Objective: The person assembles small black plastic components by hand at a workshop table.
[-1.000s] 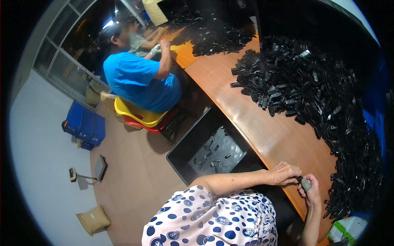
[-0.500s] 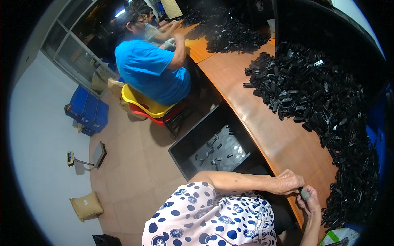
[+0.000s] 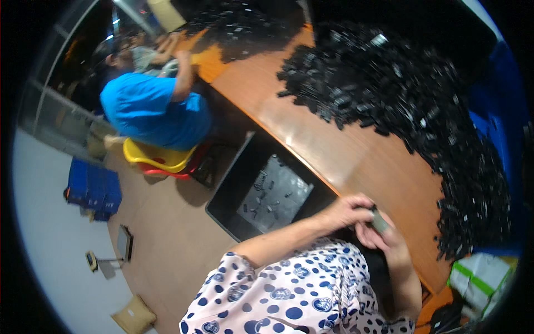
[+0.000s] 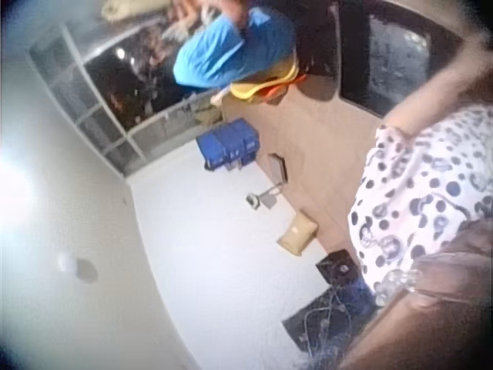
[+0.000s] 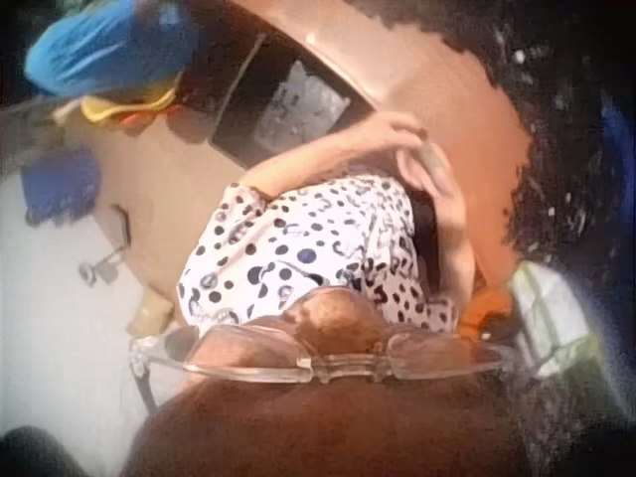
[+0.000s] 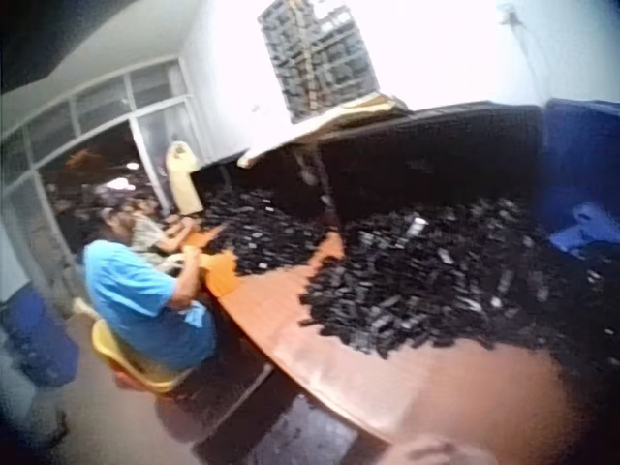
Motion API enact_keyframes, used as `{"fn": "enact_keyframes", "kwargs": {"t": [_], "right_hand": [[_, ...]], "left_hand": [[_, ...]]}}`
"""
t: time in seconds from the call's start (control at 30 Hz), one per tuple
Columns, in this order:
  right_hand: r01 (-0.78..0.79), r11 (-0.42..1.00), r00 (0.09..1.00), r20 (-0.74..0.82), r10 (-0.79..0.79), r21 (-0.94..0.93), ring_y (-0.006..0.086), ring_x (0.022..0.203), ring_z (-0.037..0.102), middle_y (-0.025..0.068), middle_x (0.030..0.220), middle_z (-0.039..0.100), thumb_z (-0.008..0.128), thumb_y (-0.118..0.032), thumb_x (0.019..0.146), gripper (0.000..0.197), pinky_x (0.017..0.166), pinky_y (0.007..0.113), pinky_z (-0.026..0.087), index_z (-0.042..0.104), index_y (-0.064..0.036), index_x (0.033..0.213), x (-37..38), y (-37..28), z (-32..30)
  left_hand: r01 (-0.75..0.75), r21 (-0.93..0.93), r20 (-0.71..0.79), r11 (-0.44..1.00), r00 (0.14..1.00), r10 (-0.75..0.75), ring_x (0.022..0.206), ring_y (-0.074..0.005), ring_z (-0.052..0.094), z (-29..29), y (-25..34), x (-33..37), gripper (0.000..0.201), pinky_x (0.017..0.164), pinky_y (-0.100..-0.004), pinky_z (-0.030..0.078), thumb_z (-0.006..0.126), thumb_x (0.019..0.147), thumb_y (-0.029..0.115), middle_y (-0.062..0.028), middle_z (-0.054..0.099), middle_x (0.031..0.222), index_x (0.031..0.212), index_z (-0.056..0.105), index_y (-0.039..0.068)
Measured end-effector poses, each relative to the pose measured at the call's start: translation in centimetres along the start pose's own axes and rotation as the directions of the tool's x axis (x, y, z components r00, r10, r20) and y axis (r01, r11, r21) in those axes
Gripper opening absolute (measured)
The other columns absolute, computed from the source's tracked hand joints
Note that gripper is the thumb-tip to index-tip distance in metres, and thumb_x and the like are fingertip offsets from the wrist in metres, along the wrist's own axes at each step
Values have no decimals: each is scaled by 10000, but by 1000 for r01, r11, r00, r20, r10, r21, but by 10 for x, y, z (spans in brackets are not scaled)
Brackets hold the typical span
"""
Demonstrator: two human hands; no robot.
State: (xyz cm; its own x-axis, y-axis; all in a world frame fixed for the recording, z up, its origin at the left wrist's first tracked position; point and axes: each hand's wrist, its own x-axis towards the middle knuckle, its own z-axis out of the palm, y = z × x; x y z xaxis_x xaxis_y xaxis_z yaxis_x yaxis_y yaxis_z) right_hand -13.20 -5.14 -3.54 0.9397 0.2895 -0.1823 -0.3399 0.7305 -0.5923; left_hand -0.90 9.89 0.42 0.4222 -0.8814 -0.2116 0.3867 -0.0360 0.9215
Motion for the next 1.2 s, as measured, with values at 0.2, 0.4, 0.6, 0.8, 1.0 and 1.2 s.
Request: {"fn": "enact_keyframes", "kwargs": {"t": [0.2,0.4,0.6,0.8,1.0,1.2], "right_hand": [[158,958,967,-161,-200,-238,93,540,517,49,698,566,484,-317,951,271,457,182,393,532,-52,971,95,-32,51],[76,961,965,-224,-139,-267,24,566,466,-19,691,533,502,-373,944,314,467,148,332,539,-62,967,100,-35,54],[143,944,942,-251,-221,-296,6,600,468,-44,693,527,503,-429,944,340,488,141,332,531,-90,944,100,-16,49],[-3,965,983,-177,-45,-264,58,704,538,20,894,573,574,-374,917,468,520,155,375,437,-62,1238,81,-24,52],[-76,662,793,-447,-414,-746,197,846,579,69,974,568,619,-268,885,390,767,322,469,538,-20,1175,26,-56,12],[-596,-264,490,-83,-868,-758,315,896,540,140,972,536,617,-96,814,290,768,391,466,553,-1,1080,-21,-130,-41]], "left_hand": [[19,-245,-91,969,995,-43,636,-160,638,-60,30,10,245,581,-264,536,559,904,140,-87,649,960,1116,582,18],[-77,-203,-93,976,994,59,695,-64,548,-77,24,21,356,569,-182,426,659,868,293,-21,646,959,1117,616,43],[-104,-140,-101,985,991,91,736,-71,553,-77,16,14,374,563,-178,431,662,858,336,-60,583,1146,1066,618,28],[-33,260,-262,965,960,103,783,-140,582,-100,34,-7,229,625,-251,474,650,836,169,-72,587,1110,985,628,-3],[239,968,-179,-79,872,456,987,-300,557,-159,70,-30,337,836,-389,430,685,787,174,-131,574,1096,1084,602,39],[-77,995,101,-68,858,503,1068,-291,522,-107,84,90,382,864,-398,403,647,818,174,-130,538,1163,1179,556,92]]}}
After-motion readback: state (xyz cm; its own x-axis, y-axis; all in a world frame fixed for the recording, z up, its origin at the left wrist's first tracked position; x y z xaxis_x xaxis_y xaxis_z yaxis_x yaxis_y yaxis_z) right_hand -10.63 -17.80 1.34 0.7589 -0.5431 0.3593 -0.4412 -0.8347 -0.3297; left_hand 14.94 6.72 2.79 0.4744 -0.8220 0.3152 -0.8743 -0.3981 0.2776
